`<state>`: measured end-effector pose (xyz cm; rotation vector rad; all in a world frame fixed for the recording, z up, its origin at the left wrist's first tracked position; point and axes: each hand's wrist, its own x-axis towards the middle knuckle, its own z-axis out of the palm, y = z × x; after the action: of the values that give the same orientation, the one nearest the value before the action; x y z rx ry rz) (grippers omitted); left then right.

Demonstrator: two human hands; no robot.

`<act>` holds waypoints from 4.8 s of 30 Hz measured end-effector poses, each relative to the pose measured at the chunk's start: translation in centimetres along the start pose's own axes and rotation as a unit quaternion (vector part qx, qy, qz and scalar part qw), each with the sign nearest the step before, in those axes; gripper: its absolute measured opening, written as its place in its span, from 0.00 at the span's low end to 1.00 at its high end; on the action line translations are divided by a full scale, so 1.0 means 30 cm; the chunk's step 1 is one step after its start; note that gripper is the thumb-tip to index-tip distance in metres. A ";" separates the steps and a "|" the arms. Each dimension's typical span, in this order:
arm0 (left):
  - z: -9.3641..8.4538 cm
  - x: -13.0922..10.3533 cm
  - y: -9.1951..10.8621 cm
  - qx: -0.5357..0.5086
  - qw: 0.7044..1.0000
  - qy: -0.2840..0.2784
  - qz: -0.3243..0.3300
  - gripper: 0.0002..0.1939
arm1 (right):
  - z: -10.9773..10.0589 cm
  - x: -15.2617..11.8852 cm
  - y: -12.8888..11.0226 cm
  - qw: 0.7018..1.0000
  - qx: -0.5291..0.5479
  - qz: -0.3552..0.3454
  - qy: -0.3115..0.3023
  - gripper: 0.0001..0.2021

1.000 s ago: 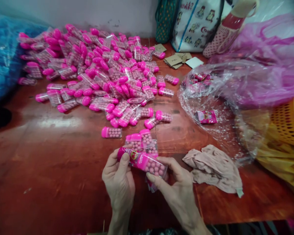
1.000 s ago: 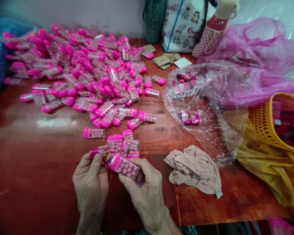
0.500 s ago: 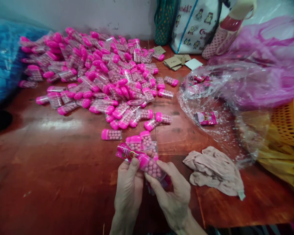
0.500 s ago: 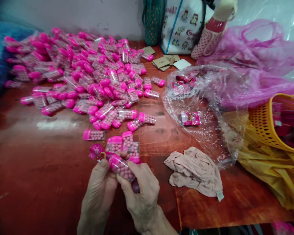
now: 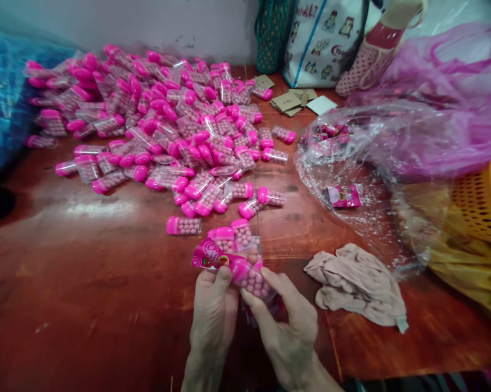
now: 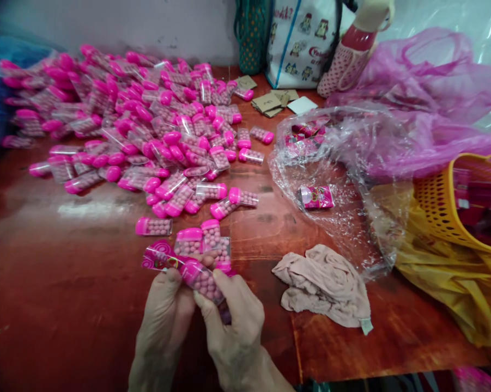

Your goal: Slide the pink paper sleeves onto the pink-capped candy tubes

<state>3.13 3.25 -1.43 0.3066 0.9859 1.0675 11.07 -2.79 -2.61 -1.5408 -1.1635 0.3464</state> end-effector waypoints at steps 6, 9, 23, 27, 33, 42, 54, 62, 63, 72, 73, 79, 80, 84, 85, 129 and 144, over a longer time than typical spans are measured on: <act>0.003 -0.008 -0.017 -0.005 1.000 -0.030 0.009 0.12 | 0.025 -0.018 0.012 1.000 -0.011 -0.005 0.027 0.18; -0.008 -0.007 -0.015 0.003 0.996 -0.087 -0.022 0.15 | 0.007 0.006 -0.009 0.998 0.034 0.036 0.035 0.14; 0.036 -0.055 -0.059 -0.022 0.996 -0.074 -0.033 0.11 | 0.031 -0.046 -0.002 0.982 0.104 0.147 0.056 0.14; 0.036 -0.057 -0.048 0.033 0.994 -0.098 -0.018 0.12 | 0.042 -0.049 -0.036 0.957 0.197 0.210 0.049 0.12; -0.016 -0.023 -0.019 0.053 0.992 -0.100 -0.047 0.11 | 0.033 -0.039 -0.044 0.973 0.138 0.180 -0.043 0.08; -0.049 -0.036 -0.031 0.106 0.985 -0.101 -0.096 0.15 | -0.056 0.105 -0.025 0.985 0.056 0.097 -0.135 0.11; -0.020 -0.077 -0.057 0.099 0.985 -0.108 -0.096 0.11 | -0.020 0.095 0.008 0.970 0.123 0.199 -0.071 0.04; -0.005 -0.072 -0.072 0.127 0.986 -0.088 -0.054 0.06 | -0.015 0.089 0.017 0.974 0.116 0.193 -0.037 0.04; -0.003 -0.069 -0.069 0.115 0.986 -0.096 -0.079 0.07 | -0.021 0.094 0.018 0.972 0.118 0.195 -0.053 0.04; -0.011 -0.075 -0.066 0.132 0.989 -0.036 -0.053 0.09 | -0.011 0.049 0.008 0.987 0.039 0.155 -0.025 0.05; -0.008 -0.072 -0.065 0.135 0.989 -0.038 -0.047 0.10 | -0.012 0.048 0.008 0.986 0.040 0.161 -0.032 0.06; 0.020 -0.060 -0.050 0.176 0.979 -0.087 -0.056 0.16 | -0.053 0.105 0.029 0.934 0.172 0.295 -0.103 0.10; 0.019 -0.061 -0.048 0.191 0.976 -0.092 -0.058 0.18 | -0.060 0.115 0.035 0.918 0.199 0.321 -0.120 0.10; -0.003 -0.067 -0.046 0.226 0.964 -0.117 -0.074 0.28 | -0.072 0.130 0.061 0.882 0.244 0.386 -0.118 0.10; -0.009 -0.069 -0.046 0.223 0.964 -0.124 -0.075 0.27 | -0.071 0.128 0.064 0.882 0.242 0.390 -0.105 0.10; 0.042 -0.092 -0.059 0.150 0.987 -0.052 -0.039 0.29 | -0.024 0.097 -0.010 0.911 0.138 0.364 -0.136 0.06; 0.023 -0.058 0.010 0.169 0.983 -0.056 -0.050 0.08 | -0.109 0.096 -0.061 0.898 0.196 0.279 -0.279 0.03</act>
<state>3.29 2.09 0.08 0.5824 1.0677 0.7814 13.97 -2.55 1.13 -1.4193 -0.9574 1.3980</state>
